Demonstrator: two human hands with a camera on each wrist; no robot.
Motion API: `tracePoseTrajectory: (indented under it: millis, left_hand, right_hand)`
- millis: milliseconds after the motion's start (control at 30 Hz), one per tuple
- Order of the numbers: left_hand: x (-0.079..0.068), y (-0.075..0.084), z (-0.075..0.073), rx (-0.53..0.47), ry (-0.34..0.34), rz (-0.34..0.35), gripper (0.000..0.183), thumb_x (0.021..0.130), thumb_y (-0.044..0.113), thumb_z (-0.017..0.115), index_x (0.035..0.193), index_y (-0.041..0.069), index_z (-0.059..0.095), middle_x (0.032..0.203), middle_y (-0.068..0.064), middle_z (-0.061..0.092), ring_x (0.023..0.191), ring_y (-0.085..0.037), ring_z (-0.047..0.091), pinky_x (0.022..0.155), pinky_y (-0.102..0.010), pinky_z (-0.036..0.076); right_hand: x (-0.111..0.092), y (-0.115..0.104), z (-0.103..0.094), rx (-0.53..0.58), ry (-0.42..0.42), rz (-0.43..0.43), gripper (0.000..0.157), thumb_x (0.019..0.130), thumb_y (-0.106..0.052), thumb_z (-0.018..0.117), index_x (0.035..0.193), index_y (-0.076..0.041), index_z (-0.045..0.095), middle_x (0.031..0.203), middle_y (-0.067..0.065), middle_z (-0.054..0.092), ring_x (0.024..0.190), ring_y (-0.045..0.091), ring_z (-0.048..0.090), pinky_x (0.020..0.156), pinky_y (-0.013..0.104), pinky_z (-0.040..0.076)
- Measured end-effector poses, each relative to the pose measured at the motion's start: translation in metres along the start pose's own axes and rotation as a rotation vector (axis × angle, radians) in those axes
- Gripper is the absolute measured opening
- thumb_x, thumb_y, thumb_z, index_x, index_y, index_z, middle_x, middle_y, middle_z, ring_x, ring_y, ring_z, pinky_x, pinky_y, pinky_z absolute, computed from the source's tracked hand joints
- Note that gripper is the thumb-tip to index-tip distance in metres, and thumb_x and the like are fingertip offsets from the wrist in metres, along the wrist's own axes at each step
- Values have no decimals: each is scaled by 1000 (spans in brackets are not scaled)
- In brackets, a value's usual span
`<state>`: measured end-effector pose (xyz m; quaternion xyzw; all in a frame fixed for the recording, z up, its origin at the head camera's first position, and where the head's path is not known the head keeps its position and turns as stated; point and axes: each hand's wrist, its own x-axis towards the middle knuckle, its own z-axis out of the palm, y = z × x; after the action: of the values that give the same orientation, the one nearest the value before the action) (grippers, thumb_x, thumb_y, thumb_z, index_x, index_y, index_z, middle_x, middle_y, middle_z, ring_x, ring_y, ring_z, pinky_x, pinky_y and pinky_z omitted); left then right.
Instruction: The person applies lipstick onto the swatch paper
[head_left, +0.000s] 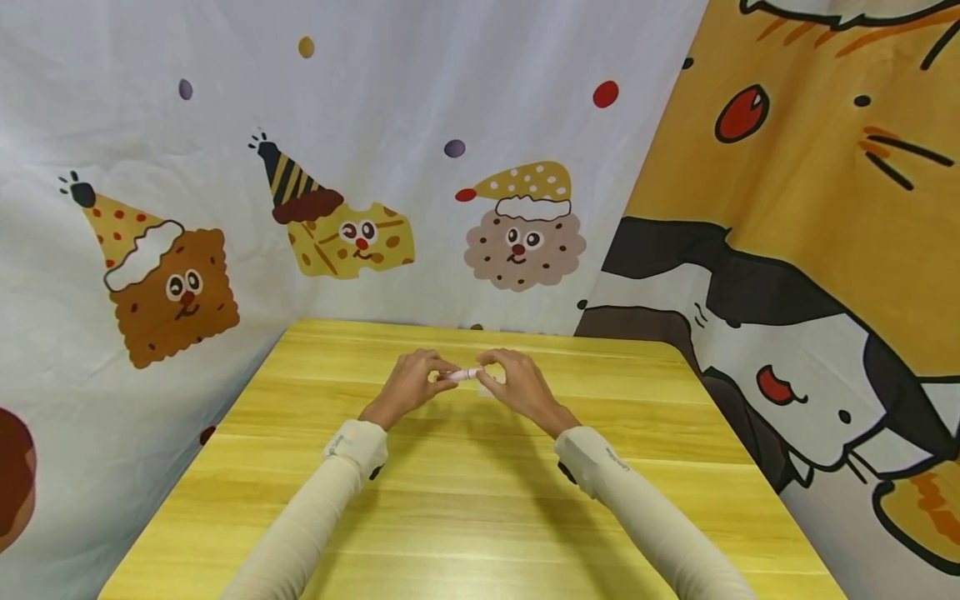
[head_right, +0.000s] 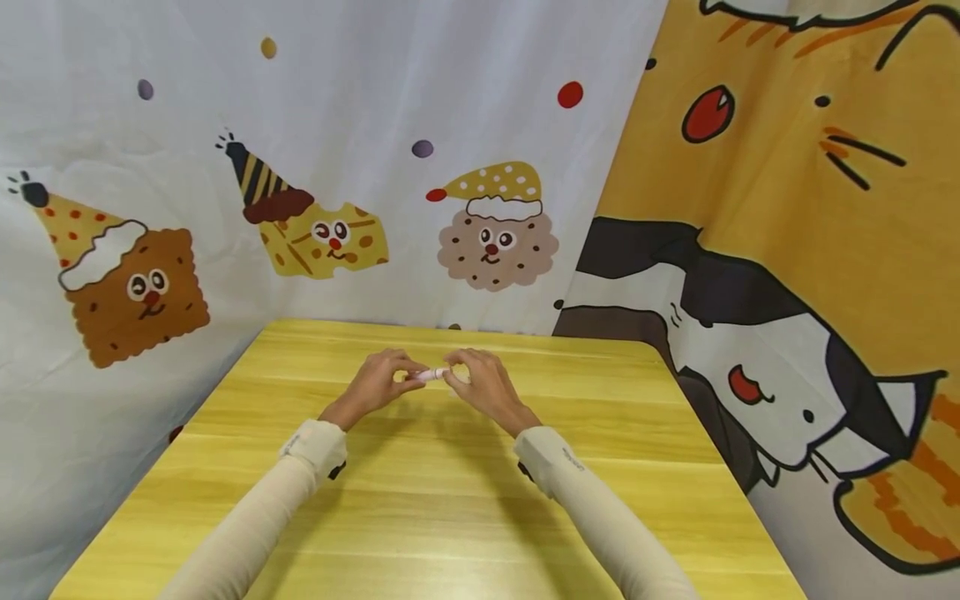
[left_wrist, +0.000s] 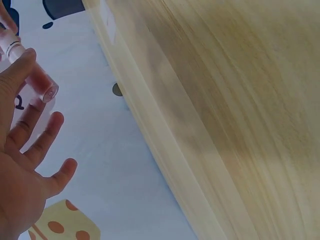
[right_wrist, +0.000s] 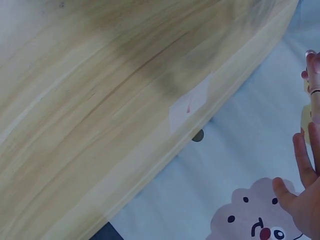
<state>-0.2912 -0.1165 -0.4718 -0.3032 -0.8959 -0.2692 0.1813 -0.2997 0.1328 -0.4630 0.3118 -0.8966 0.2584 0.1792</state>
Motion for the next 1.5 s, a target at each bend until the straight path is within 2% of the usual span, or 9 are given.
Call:
tracePoseTrajectory:
  millis: [100,233,433,500,700,833,967,1300,1500]
  left_hand:
    - [0,0,-1,-3,6,0,22,91,25,82,112,17,83,91,-2,73,86,-27,67,76,-45,53]
    - [1,0,-2,10,20,18,22,91,26,82,111,18,83,91,0,72,84,-24,66,75,-44,53]
    - [2,2,-2,18,-1,16,25,91,29,81,114,18,82,93,-1,74,86,-27,67,75,-44,53]
    - [2,3,-2,21,2,21,25,91,29,82,114,18,82,93,-1,74,86,-27,67,75,-44,53]
    - [3,4,-5,-8,27,30,23,89,24,84,112,18,83,90,1,73,87,-30,68,77,-46,53]
    - [3,5,-6,3,18,23,23,90,25,84,112,19,83,91,1,73,87,-28,68,78,-46,53]
    - [2,4,-6,24,7,9,24,90,28,82,112,20,83,90,2,72,84,-24,66,77,-45,53]
    - [0,2,-5,22,-8,1,25,91,28,83,115,20,82,92,2,71,88,-30,67,79,-48,51]
    - [-1,2,-6,28,-27,-21,27,91,30,81,116,21,82,94,3,71,89,-29,66,81,-48,50]
  right_hand:
    - [1,-2,-1,0,5,-39,20,98,-22,74,117,-16,75,114,-3,74,106,20,68,97,43,54]
    - [2,-5,-3,5,-1,-12,18,99,-20,73,116,-15,74,109,-1,76,101,21,69,95,44,54]
    - [0,-8,-1,36,-5,86,13,106,-27,63,115,-20,70,92,-3,76,76,12,67,63,32,53]
    - [-2,-8,0,33,1,89,14,107,-29,62,114,-21,70,90,-5,74,72,9,65,59,31,52]
    - [-4,-5,-2,25,25,-8,20,103,-33,69,114,-18,74,107,-2,75,98,19,70,87,41,57]
    - [-5,-1,-3,21,36,-106,25,98,-24,76,120,-12,77,117,2,76,108,23,71,102,50,52]
    - [-5,0,-4,17,29,-131,25,97,-20,77,121,-10,77,119,3,76,110,22,71,111,56,43]
    - [-3,-1,-3,21,-4,-29,23,104,-32,67,114,-15,79,107,-2,78,94,16,74,117,55,37]
    - [-4,-1,-3,22,6,-72,30,100,-32,73,123,-13,77,117,1,77,105,21,73,116,57,38]
